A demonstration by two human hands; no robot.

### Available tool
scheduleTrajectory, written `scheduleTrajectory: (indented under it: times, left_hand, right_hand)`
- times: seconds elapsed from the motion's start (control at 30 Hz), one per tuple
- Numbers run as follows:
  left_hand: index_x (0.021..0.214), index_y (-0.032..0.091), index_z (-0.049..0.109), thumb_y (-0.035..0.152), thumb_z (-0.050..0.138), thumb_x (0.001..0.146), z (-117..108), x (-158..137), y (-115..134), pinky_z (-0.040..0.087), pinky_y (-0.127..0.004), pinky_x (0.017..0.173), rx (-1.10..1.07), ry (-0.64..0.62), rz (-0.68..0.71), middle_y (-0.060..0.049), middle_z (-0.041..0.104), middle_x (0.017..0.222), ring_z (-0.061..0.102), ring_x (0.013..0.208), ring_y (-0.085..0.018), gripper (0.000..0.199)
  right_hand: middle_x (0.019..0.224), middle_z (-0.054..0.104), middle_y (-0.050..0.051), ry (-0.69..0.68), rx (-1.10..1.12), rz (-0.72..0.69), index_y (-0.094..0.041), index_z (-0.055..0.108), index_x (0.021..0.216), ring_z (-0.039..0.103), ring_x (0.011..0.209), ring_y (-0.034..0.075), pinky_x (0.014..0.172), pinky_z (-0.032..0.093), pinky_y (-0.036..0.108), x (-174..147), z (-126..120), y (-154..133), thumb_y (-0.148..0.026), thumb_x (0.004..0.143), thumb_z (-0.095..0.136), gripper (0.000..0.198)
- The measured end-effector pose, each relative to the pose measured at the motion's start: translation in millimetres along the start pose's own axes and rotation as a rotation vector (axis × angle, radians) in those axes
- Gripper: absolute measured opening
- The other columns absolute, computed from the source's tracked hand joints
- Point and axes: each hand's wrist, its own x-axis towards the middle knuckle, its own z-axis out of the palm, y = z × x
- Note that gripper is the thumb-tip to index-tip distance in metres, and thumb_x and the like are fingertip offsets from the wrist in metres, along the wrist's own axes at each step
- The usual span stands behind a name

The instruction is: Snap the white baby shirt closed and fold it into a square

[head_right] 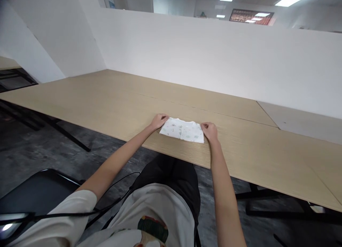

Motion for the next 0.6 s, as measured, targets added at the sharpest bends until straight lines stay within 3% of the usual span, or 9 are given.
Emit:
scheduleTrajectory:
  times: [0.17, 0.33, 0.47, 0.6]
  left_hand:
    - [0.092, 0.012, 0.072, 0.029, 0.058, 0.079, 0, 0, -3, 0.049, -0.031, 0.078, -0.036, -0.033, -0.043, -0.010, 0.071, 0.088, 0.063, 0.081, -0.020, 0.025]
    - [0.088, 0.013, 0.069, 0.029, 0.053, 0.083, 3, -1, -5, 0.048, -0.027, 0.075, -0.160, -0.013, -0.028, -0.007, 0.070, 0.088, 0.062, 0.081, -0.017, 0.023]
    - [0.089, 0.013, 0.066, 0.029, 0.047, 0.086, 3, -2, -1, 0.048, -0.027, 0.075, -0.159, 0.035, -0.026, -0.007, 0.069, 0.089, 0.062, 0.081, -0.016, 0.025]
    - [0.096, 0.014, 0.062, 0.023, 0.046, 0.086, 1, -2, 1, 0.048, -0.027, 0.079, -0.135, 0.072, -0.017, -0.008, 0.068, 0.097, 0.062, 0.085, -0.015, 0.021]
  right_hand:
    - [0.085, 0.070, 0.013, -0.044, -0.005, -0.006, -0.011, 0.072, 0.086, 0.061, 0.075, 0.022, 0.073, 0.045, 0.033, 1, 2, 0, -0.029, 0.076, 0.059, 0.024]
    - [0.092, 0.070, 0.010, -0.025, 0.113, -0.023, -0.015, 0.067, 0.082, 0.061, 0.083, 0.021, 0.080, 0.045, 0.034, 3, 4, 0, -0.027, 0.076, 0.056, 0.018]
    - [0.090, 0.068, 0.011, -0.014, 0.213, -0.013, -0.014, 0.061, 0.088, 0.061, 0.080, 0.021, 0.076, 0.046, 0.033, 4, 7, 2, -0.030, 0.080, 0.051, 0.021]
    - [0.085, 0.066, 0.010, 0.009, 0.184, -0.091, -0.014, 0.060, 0.093, 0.059, 0.076, 0.021, 0.075, 0.044, 0.033, 4, 10, 6, -0.033, 0.083, 0.048, 0.024]
